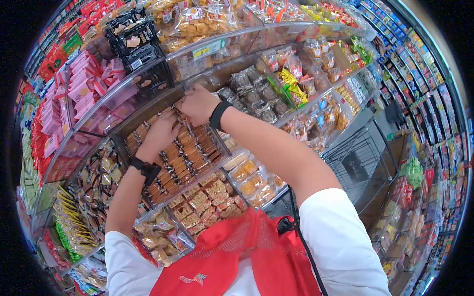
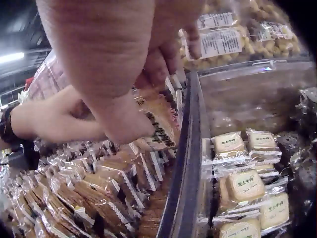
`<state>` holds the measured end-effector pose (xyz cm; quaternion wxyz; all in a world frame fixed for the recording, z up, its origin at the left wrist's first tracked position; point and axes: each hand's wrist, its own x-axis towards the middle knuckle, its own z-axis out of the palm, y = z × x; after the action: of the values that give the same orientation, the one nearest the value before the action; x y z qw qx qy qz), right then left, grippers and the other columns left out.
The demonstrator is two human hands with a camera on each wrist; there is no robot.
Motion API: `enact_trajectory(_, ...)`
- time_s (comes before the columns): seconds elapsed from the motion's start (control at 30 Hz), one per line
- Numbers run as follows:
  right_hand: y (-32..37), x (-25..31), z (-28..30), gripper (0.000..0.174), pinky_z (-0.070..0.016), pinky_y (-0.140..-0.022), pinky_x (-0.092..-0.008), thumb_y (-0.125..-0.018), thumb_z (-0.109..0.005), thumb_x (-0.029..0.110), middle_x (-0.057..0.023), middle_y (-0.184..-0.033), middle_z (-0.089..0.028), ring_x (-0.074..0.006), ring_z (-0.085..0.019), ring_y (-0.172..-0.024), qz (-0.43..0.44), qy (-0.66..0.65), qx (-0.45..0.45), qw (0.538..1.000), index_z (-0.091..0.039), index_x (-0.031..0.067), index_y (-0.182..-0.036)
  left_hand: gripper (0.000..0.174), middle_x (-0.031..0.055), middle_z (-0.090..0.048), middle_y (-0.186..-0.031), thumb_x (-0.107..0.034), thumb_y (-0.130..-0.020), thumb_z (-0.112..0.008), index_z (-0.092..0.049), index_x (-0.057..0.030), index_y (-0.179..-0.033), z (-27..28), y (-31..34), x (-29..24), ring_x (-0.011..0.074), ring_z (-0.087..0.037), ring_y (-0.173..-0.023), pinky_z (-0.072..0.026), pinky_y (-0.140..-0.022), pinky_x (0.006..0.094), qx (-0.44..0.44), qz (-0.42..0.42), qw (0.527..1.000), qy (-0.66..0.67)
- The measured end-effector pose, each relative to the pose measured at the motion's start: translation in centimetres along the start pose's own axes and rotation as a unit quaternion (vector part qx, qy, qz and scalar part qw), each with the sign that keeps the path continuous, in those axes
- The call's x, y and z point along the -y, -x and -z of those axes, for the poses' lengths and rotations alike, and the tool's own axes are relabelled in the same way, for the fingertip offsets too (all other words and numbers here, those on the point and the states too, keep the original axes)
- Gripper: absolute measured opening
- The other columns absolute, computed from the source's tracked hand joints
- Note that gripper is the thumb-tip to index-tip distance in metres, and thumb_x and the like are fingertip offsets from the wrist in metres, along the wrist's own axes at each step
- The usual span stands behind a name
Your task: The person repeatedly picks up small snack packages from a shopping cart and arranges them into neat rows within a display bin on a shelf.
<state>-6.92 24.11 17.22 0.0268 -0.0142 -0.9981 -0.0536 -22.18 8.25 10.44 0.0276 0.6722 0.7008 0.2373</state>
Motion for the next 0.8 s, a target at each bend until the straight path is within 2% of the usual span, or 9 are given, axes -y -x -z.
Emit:
enact_trajectory(0.1, 0.1, -0.4, 0.2, 0.064, -0.0387, -0.110, -0.0454, -0.068, -0.075, 0.021, -0.0072, -0.111, -0.075, -0.0254, -0.065, -0.113, -0.008, -0.014, -0.003, 1.000, -0.067, 0.0097, -0.131, 0.032, 0.0164, -0.062, -0.140, -0.029, -0.099, -0.063, -0.070, -0.0021, -0.116, 1.4, 0.2, -0.1, 0.0340, -0.054, -0.135, -0.0456, -0.111, 0.0471, 0.094, -0.040, 0.991, -0.080)
enact_trajectory(0.2, 0.1, -0.5, -0.4, 0.068, -0.0378, -0.113, -0.0455, -0.067, -0.077, 0.022, -0.0075, -0.111, -0.074, -0.0263, -0.064, -0.114, 0.017, 0.005, -0.018, 1.000, -0.067, 0.0107, -0.133, 0.036, 0.0164, -0.058, -0.147, -0.033, -0.102, -0.062, -0.067, -0.0084, -0.128, 1.9, 0.8, -0.6, 0.0366, -0.050, -0.140, -0.0420, -0.114, 0.0516, 0.117, -0.038, 0.990, -0.071)
enact_trajectory(0.3, 0.0, -0.6, 0.2, 0.067, -0.0379, -0.113, -0.0469, -0.067, -0.078, 0.022, -0.0067, -0.109, -0.074, -0.0267, -0.064, -0.113, -0.001, -0.014, -0.002, 1.000, -0.067, 0.0109, -0.132, 0.036, 0.0105, -0.056, -0.152, -0.036, -0.103, -0.059, -0.067, -0.0160, -0.132, 1.3, 1.7, 0.0, 0.0333, -0.048, -0.144, -0.0422, -0.115, 0.0514, 0.099, -0.036, 0.989, -0.105)
enact_trajectory(0.4, -0.5, 0.0, -0.5, 0.061, -0.0373, -0.113, -0.0484, -0.067, -0.080, 0.022, -0.0053, -0.108, -0.074, -0.0264, -0.064, -0.115, -0.004, 0.031, 0.005, 1.000, -0.069, 0.0119, -0.126, 0.041, 0.0015, -0.053, -0.156, -0.041, -0.104, -0.055, -0.064, -0.0228, -0.139, 1.6, 1.8, -0.1, 0.0257, -0.040, -0.151, -0.0420, -0.112, 0.0568, 0.137, -0.015, 0.977, -0.162)
enact_trajectory(0.5, -1.3, 0.8, -1.1, 0.051, -0.0366, -0.114, -0.0495, -0.067, -0.081, 0.021, -0.0043, -0.106, -0.076, -0.0260, -0.065, -0.114, -0.022, 0.063, 0.015, 0.998, -0.071, 0.0130, -0.116, 0.038, 0.0063, -0.056, -0.153, -0.038, -0.105, -0.056, -0.066, -0.0205, -0.136, 2.5, 1.7, -0.5, 0.0299, -0.043, -0.150, -0.0429, -0.114, 0.0522, 0.137, -0.028, 0.976, -0.168)
enact_trajectory(0.6, -2.4, 0.8, -2.4, 0.042, -0.0376, -0.115, -0.0502, -0.068, -0.079, 0.019, -0.0074, -0.101, -0.077, -0.0286, -0.069, -0.107, -0.012, 0.081, 0.003, 0.997, -0.072, 0.0131, -0.109, 0.039, 0.0049, -0.056, -0.152, -0.038, -0.105, -0.056, -0.065, -0.0216, -0.139, 3.1, 1.5, -0.8, 0.0298, -0.041, -0.151, -0.0431, -0.114, 0.0531, 0.163, -0.015, 0.971, -0.174)
enact_trajectory(0.7, -3.0, 0.4, -2.6, 0.018, -0.0403, -0.114, -0.0509, -0.075, -0.074, 0.015, -0.0128, -0.092, -0.078, -0.0320, -0.074, -0.098, 0.027, 0.059, -0.016, 0.998, -0.077, 0.0119, -0.092, 0.039, 0.0056, -0.055, -0.154, -0.038, -0.105, -0.057, -0.064, -0.0231, -0.140, 3.7, 1.1, -1.1, 0.0325, -0.039, -0.152, -0.0428, -0.115, 0.0553, 0.184, -0.008, 0.968, -0.169)
enact_trajectory(0.8, -2.7, 0.3, -1.1, 0.034, -0.0381, -0.118, -0.0519, -0.073, -0.075, 0.017, -0.0144, -0.096, -0.077, -0.0341, -0.073, -0.099, -0.014, 0.007, 0.052, 0.999, -0.071, 0.0111, -0.107, 0.039, 0.0024, -0.053, -0.156, -0.039, -0.103, -0.060, -0.066, -0.0255, -0.138, 2.9, 1.1, -0.1, 0.0320, -0.037, -0.153, -0.0429, -0.113, 0.0597, 0.181, -0.001, 0.972, -0.151)
